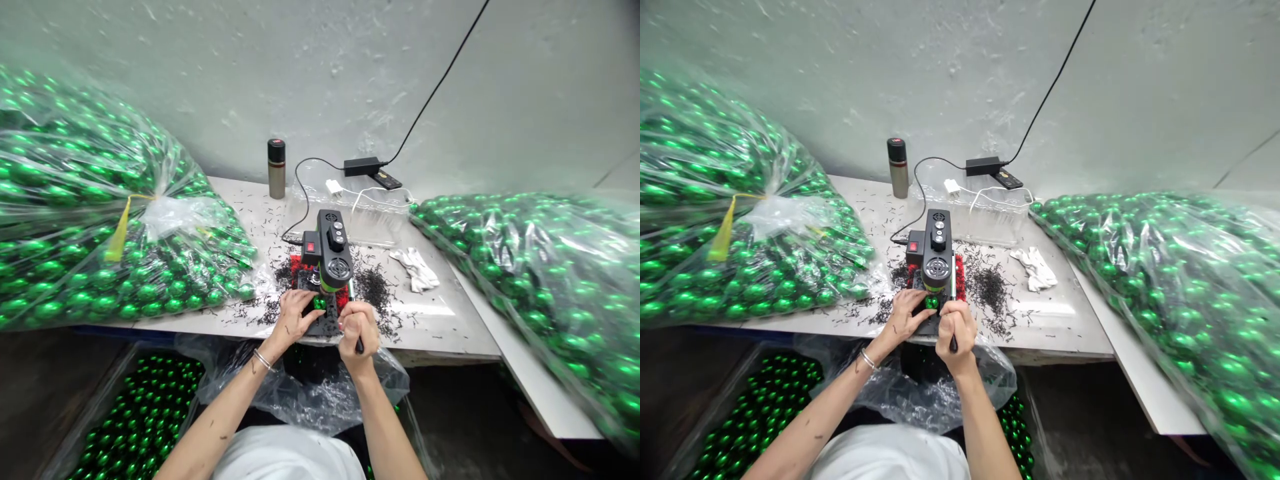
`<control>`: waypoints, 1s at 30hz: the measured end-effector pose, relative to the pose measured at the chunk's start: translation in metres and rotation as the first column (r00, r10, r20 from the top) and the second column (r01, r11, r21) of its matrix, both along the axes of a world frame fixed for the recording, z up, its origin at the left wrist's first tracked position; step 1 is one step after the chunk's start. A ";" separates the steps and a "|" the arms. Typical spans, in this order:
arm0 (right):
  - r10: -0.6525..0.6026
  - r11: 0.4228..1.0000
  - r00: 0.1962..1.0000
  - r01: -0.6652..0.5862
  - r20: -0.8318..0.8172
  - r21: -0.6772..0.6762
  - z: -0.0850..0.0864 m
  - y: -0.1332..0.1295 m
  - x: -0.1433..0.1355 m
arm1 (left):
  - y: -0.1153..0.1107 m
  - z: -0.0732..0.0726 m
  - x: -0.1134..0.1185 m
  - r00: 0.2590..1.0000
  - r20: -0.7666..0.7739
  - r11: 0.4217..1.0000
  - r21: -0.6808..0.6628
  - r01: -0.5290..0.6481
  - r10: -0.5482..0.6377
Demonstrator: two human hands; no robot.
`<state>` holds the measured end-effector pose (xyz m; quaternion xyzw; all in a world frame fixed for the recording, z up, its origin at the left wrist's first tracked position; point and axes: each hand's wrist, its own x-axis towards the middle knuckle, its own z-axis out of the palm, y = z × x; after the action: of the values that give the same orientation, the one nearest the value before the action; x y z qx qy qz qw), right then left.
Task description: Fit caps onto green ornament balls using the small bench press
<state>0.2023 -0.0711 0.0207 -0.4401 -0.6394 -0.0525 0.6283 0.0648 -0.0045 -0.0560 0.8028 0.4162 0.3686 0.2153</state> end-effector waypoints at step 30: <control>-0.004 0.995 0.995 -0.005 0.095 0.102 -0.040 0.011 0.004 | 0.001 -0.004 0.001 1.000 0.011 1.000 -0.005 -0.013 0.013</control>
<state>0.2059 -0.0599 -0.0191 -0.4043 -0.6652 -0.1059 0.6188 0.0658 -0.0031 -0.0603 0.7976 0.4209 0.3734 0.2172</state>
